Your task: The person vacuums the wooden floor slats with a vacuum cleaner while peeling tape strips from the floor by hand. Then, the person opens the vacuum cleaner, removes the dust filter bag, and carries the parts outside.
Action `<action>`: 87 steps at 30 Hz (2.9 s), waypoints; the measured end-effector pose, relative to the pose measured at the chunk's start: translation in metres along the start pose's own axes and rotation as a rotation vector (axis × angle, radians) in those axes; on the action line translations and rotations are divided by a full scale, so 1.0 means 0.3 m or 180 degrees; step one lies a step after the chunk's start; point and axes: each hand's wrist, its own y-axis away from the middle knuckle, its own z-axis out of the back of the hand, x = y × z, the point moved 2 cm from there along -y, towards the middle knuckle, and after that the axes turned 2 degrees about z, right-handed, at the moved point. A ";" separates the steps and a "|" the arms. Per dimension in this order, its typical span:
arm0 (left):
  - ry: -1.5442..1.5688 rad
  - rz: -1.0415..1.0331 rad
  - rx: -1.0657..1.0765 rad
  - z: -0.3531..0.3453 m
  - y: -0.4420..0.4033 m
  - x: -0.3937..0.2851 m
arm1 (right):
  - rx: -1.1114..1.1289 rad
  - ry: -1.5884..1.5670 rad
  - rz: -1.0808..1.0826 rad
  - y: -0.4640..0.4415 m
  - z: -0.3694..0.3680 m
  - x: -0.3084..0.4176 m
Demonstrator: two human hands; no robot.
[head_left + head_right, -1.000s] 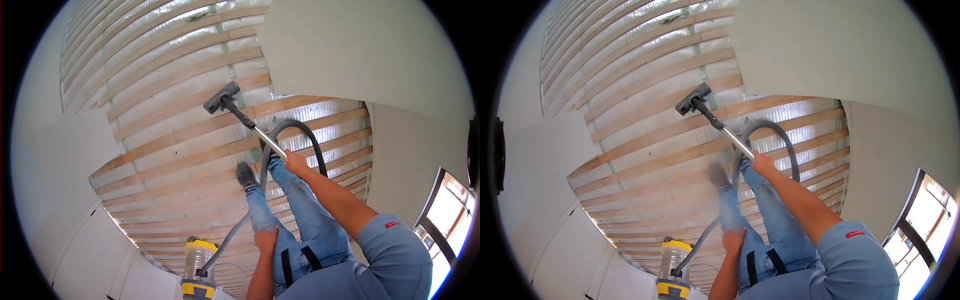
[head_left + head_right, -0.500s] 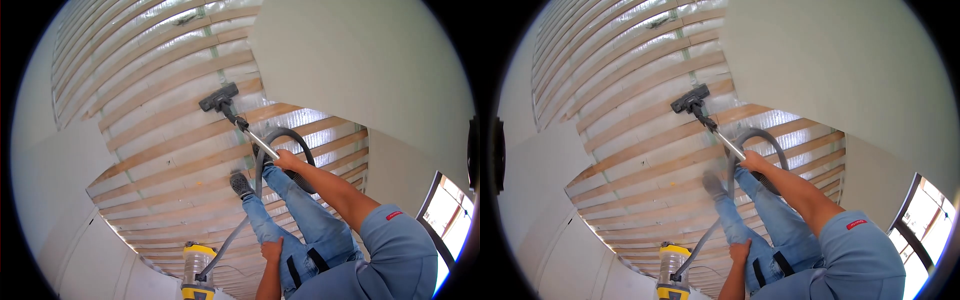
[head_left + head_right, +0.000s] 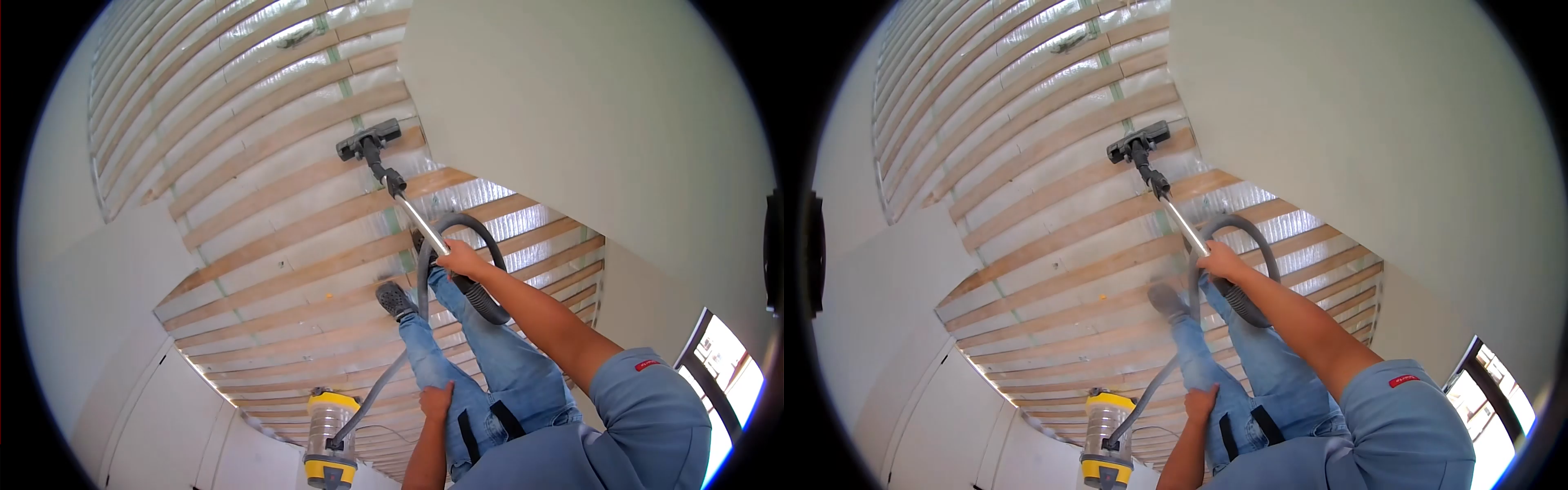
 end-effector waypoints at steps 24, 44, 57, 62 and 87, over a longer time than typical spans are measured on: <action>0.0396 -0.0641 -0.0269 0.211 -0.139 0.122 | -0.0426 0.0996 -0.0275 0.147 0.066 -0.192; 0.0172 -0.3125 -0.2397 0.809 -1.411 -1.113 | -0.1186 0.1745 -0.0510 -0.140 -0.014 -0.575; -0.1820 -0.4509 -0.3130 0.878 -1.835 -1.345 | -0.1051 0.1023 -0.0783 -0.454 -0.103 -0.989; -0.1151 -0.4623 -0.2609 0.921 -1.817 -1.367 | -0.1077 0.1420 -0.0624 -0.499 -0.095 -0.911; -0.2390 -0.5218 -0.3121 0.985 -1.862 -1.350 | -0.1205 0.1642 -0.0783 -0.234 0.003 -0.984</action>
